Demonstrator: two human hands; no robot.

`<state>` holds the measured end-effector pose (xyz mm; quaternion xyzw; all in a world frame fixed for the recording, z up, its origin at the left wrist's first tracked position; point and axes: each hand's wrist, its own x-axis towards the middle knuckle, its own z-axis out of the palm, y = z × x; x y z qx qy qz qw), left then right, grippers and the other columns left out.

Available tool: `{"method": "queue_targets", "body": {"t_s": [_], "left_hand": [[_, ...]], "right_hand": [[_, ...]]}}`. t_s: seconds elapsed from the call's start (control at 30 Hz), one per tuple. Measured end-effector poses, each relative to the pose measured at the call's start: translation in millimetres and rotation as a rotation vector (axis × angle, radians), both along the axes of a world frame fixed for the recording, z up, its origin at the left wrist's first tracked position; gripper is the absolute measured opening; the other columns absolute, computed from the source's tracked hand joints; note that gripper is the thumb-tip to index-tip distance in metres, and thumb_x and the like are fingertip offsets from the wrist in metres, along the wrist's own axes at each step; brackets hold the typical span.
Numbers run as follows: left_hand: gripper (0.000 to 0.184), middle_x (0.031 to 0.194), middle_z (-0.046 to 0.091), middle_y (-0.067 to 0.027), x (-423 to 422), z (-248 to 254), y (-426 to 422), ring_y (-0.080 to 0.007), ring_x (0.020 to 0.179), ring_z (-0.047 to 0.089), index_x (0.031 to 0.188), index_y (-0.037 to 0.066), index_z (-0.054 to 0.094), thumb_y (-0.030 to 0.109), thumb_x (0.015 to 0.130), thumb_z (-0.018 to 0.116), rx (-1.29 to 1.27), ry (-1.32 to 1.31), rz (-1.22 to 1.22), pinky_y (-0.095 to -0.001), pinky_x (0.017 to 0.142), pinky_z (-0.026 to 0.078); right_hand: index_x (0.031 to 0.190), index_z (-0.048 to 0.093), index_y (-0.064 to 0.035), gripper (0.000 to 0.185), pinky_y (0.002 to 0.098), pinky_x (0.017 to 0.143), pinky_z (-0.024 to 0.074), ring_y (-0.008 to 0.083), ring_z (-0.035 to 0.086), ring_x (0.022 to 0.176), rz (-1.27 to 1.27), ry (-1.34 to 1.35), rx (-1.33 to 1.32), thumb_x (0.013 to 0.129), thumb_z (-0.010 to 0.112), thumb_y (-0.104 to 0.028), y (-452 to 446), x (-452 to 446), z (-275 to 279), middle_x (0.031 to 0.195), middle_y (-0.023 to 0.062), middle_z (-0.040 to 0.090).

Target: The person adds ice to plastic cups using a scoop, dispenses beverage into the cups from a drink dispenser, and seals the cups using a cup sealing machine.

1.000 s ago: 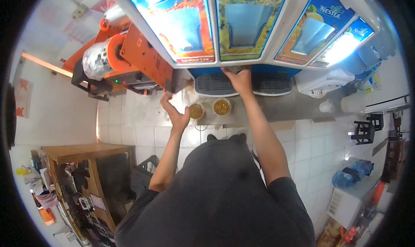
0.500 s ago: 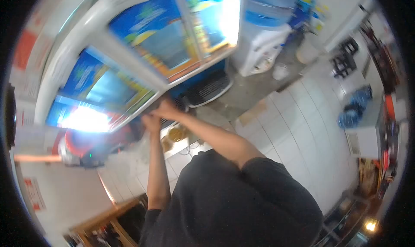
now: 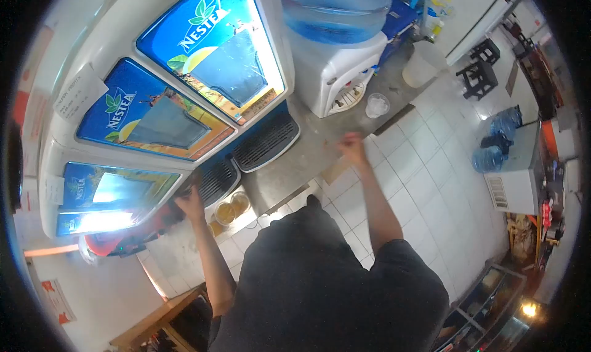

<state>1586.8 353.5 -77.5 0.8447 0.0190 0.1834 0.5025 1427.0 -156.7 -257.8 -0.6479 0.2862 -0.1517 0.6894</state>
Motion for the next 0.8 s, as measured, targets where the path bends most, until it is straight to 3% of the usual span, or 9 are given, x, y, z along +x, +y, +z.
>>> {"method": "queue_targets", "body": {"t_s": [0.03,0.07,0.1,0.17,0.27,0.33,0.43,0.5,0.8], "left_hand": [[0.038,0.115,0.068,-0.0189,2.6,-8.9,3.6,-0.0256,0.106,0.064,0.118,-0.01,0.062,0.003,0.085,0.077,0.007,-0.001,0.022,-0.0366,0.097,0.048],[0.038,0.116,0.068,-0.019,8.1,-21.0,7.8,-0.0253,0.107,0.064,0.118,-0.01,0.062,0.003,0.086,0.076,0.067,0.005,0.059,-0.0371,0.098,0.048],[0.043,0.12,0.066,-0.0204,5.1,-28.5,16.1,-0.0275,0.111,0.062,0.121,-0.01,0.06,0.008,0.086,0.077,0.108,0.028,0.093,-0.0386,0.099,0.046],[0.056,0.127,0.061,-0.0232,4.1,-35.5,24.0,-0.0321,0.118,0.058,0.127,-0.009,0.056,0.019,0.085,0.079,0.148,0.141,0.129,-0.0416,0.103,0.043],[0.074,0.138,0.054,-0.0275,4.6,-43.7,33.5,-0.0389,0.128,0.051,0.136,-0.008,0.051,0.035,0.083,0.081,0.155,0.218,0.168,-0.0462,0.109,0.038],[0.08,0.136,0.053,-0.03,0.5,-26.1,29.8,-0.0412,0.128,0.05,0.14,-0.008,0.047,0.038,0.083,0.08,0.093,0.09,0.063,-0.0483,0.11,0.038],[0.075,0.134,0.055,-0.0286,6.5,-39.7,36.4,-0.0404,0.127,0.052,0.138,-0.007,0.049,0.033,0.082,0.08,0.082,0.05,0.149,-0.0478,0.108,0.039],[0.062,0.126,0.058,-0.0204,7.1,-34.4,34.6,-0.0274,0.116,0.059,0.131,-0.008,0.048,0.01,0.082,0.081,0.088,-0.041,0.086,-0.0376,0.102,0.045],[0.064,0.121,0.058,-0.0212,-0.5,4.7,10.1,-0.0278,0.113,0.057,0.129,-0.008,0.049,0.016,0.079,0.083,0.114,0.203,0.205,-0.0359,0.101,0.043]], "right_hand": [[0.116,0.058,-0.0039,0.056,0.0326,0.077,0.0551,0.0148,0.064,0.089,-0.2,0.339,-0.498,0.074,0.09,-0.023,-32.0,-7.1,-7.4,0.1,0.0071,0.068],[0.122,0.056,0.0005,0.073,0.0379,0.082,0.0558,0.0241,0.067,0.089,-0.328,-0.073,-0.361,0.069,0.093,-0.034,-66.2,-11.2,-20.7,0.106,0.0115,0.068],[0.136,0.048,0.0068,0.098,0.0446,0.098,0.0504,0.0354,0.063,0.107,-0.252,0.383,-0.815,0.065,0.094,-0.044,-101.8,-17.2,-16.0,0.124,0.0216,0.062],[0.149,0.03,0.011,0.122,0.0494,0.116,0.0319,0.0422,0.036,0.14,-0.474,0.326,-0.725,0.064,0.094,-0.048,-135.2,-12.3,-29.5,0.149,0.0312,0.038],[0.148,0.032,0.0098,0.118,0.0491,0.115,0.0344,0.0408,0.038,0.14,-0.453,0.357,-0.981,0.064,0.095,-0.042,-170.7,22.3,-39.1,0.149,0.0286,0.04],[0.148,0.033,0.0085,0.111,0.048,0.115,0.0359,0.0383,0.042,0.137,-0.364,0.196,-0.652,0.065,0.096,-0.033,-180.5,40.1,-52.2,0.148,0.0254,0.043],[0.143,0.045,0.0068,0.094,0.0445,0.117,0.0323,0.0346,0.043,0.138,-0.401,0.306,-0.545,0.078,0.083,-0.048,-134.6,56.9,13.2,0.149,0.0215,0.047],[0.144,0.043,0.0073,0.095,0.0456,0.115,0.0356,0.0357,0.046,0.135,-0.411,0.186,-0.478,0.074,0.088,-0.039,-137.2,63.8,7.8,0.146,0.0225,0.048],[0.145,0.041,0.0064,0.098,0.0461,0.114,0.0378,0.038,0.046,0.135,-0.503,0.207,-0.594,0.074,0.09,-0.041,-90.7,49.2,20.0,0.146,0.0247,0.045]]}}
